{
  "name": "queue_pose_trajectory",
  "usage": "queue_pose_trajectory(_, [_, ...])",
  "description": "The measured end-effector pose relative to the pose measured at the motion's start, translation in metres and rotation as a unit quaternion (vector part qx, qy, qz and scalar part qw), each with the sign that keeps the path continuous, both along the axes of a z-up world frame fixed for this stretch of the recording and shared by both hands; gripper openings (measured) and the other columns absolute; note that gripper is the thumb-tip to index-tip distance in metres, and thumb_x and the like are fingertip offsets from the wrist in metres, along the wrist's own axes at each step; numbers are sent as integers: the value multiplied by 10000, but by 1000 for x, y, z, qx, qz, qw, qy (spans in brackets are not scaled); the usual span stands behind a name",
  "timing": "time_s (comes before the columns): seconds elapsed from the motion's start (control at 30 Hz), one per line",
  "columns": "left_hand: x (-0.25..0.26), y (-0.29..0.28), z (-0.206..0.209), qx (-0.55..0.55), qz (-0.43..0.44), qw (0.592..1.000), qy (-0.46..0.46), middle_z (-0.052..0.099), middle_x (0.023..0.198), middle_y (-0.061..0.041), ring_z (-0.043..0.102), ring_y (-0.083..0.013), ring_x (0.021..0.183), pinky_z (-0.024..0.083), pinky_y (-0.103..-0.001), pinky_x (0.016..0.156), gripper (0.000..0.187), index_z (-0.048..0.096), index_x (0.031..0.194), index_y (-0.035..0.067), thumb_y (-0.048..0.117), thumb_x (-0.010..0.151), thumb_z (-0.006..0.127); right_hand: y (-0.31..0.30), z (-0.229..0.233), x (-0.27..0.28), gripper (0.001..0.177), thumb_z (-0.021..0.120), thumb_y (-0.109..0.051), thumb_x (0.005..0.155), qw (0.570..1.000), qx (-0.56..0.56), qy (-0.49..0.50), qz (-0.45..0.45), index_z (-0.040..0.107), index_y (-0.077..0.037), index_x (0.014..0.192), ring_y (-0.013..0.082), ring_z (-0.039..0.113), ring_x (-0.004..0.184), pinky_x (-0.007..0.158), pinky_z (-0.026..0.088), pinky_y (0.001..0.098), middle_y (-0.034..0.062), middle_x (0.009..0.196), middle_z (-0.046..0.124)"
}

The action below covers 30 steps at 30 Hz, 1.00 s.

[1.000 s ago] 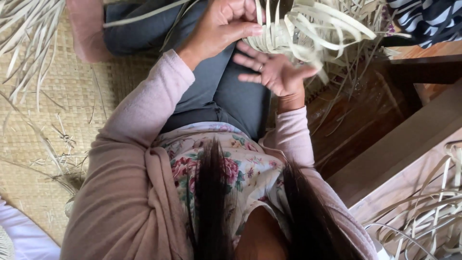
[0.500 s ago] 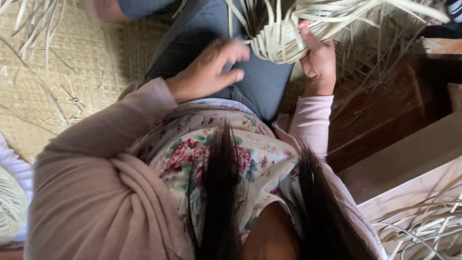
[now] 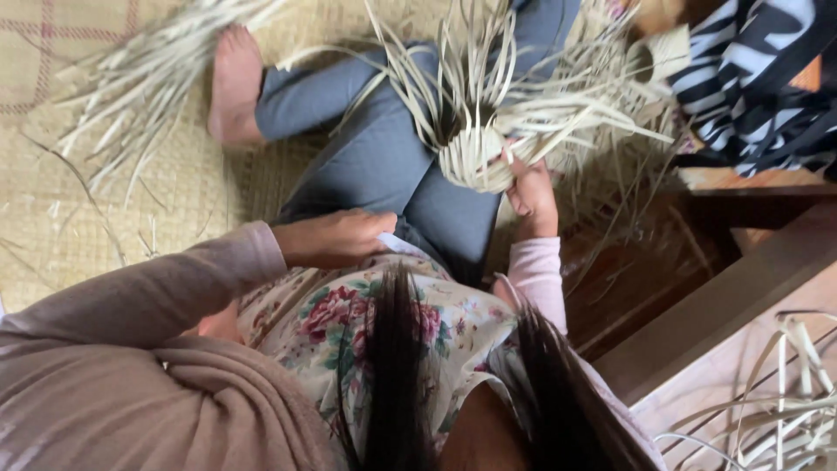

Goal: Weaving thin strips of dried plant material together to create a structured item.

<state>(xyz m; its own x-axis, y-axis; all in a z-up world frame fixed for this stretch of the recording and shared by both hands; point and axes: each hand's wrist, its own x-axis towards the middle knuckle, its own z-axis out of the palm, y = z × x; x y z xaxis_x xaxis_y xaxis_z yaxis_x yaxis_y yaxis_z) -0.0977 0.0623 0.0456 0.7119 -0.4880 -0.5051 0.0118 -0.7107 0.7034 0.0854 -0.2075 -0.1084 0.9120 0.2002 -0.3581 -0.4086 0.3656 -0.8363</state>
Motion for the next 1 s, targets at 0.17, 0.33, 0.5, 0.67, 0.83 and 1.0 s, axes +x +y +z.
queue_pose_trajectory(0.17, [22, 14, -70, 29, 216, 975, -40, 638, 843, -102, 612, -302, 856, 487, -418, 684, 216, 536, 949, 183, 253, 748, 576, -14, -12, 3, 176, 604, -5, 794, 999, 3, 22, 29, 563, 13, 965, 289, 654, 742, 678, 553, 461, 151, 817, 618])
queue_pose_trajectory(0.33, [62, 53, -69, 339, 60, 866, -364, 593, 669, 35, 588, -135, 609, 469, -283, 483, 210, 458, 974, 288, 208, 781, 478, -5, -9, 2, 212, 609, -1, 790, 1000, 9, 9, 25, 559, 35, 993, 327, 646, 745, 684, 540, 490, 183, 830, 612])
queue_pose_trajectory(0.5, [54, 7, -35, 137, -13, 942, -307, 565, 827, -164, 616, -331, 713, 523, -424, 583, 275, 450, 976, 76, 17, 707, 453, -8, -9, 4, 188, 609, -23, 793, 999, -29, 12, 30, 582, 42, 968, 281, 638, 769, 691, 541, 449, 150, 846, 614])
queue_pose_trajectory(0.67, [53, -88, -27, 25, -75, 983, 163, 374, 1212, -131, 293, -403, 1139, 141, -513, 1006, 606, 555, 1072, 189, 653, 702, 434, -12, -20, 9, 222, 644, -18, 772, 999, -18, 24, 40, 584, 24, 982, 313, 638, 774, 694, 531, 494, 182, 854, 615])
queue_pose_trajectory(0.83, [60, -162, -183, 5, -242, 959, 149, 169, 1407, 6, 152, -251, 1301, 57, -443, 1047, 558, 233, 1335, 343, 534, 822, 338, -7, -7, 1, 242, 636, -19, 777, 999, -31, 5, 29, 572, 75, 990, 321, 626, 787, 710, 518, 487, 221, 871, 599])
queue_pose_trajectory(1.0, [74, -177, -203, -69, -289, 954, -32, 397, 1265, 2, 372, -260, 1169, 239, -405, 999, 491, 405, 1254, 336, 538, 807, 433, -1, -7, 3, 220, 624, -10, 779, 999, -27, 4, 24, 572, 84, 971, 303, 631, 758, 700, 524, 473, 208, 840, 598])
